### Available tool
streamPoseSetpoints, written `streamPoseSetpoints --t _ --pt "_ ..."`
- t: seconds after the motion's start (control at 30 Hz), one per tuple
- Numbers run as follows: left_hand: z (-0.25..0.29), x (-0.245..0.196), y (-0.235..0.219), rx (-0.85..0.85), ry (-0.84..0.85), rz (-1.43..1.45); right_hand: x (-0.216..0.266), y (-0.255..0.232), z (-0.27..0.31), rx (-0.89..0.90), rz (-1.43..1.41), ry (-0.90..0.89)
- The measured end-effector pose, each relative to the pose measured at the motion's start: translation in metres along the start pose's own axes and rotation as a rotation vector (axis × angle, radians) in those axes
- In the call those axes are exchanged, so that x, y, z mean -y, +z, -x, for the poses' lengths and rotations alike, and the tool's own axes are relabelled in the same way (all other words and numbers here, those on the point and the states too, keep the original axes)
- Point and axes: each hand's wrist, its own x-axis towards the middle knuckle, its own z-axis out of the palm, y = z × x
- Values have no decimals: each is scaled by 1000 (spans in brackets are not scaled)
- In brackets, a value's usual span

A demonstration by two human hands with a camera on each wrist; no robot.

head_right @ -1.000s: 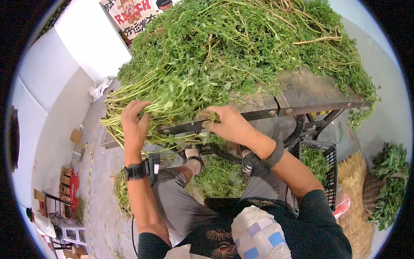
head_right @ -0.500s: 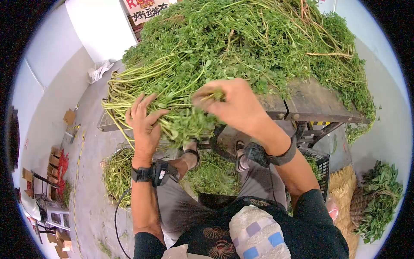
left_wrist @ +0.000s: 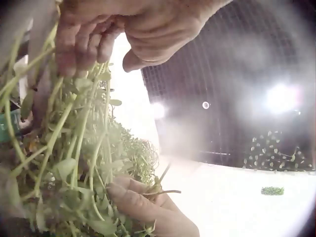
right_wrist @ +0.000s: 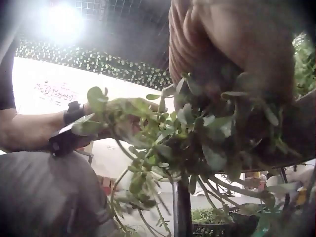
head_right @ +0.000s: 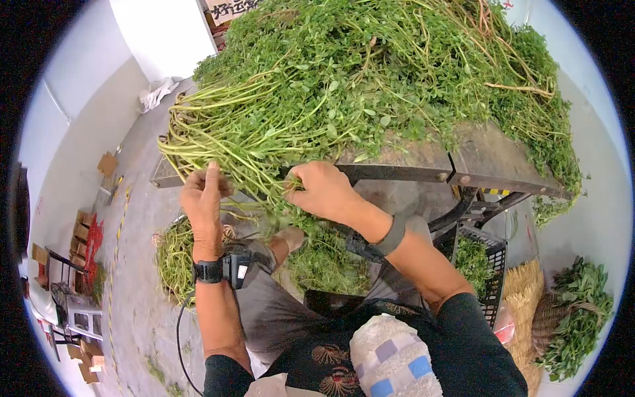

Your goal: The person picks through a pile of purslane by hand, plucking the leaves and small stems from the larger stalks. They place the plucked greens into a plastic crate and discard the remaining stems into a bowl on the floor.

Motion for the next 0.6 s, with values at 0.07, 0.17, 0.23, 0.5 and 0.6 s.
streamPoseSetpoints --t 0.07,0.17,0.23,0.5,0.6 --pt "12 -7 4 66 -102 62 6 6 7 -63 19 -60" --pt "22 -12 6 141 -220 110 8 7 12 -50 -50 -77" --pt "17 -15 5 192 -214 -18 4 7 10 -36 -75 -96" --pt "9 6 14 267 -155 -48 -3 -3 11 -284 41 -27" --pt "12 3 12 278 -199 9 25 -20 26 -292 -59 -133"
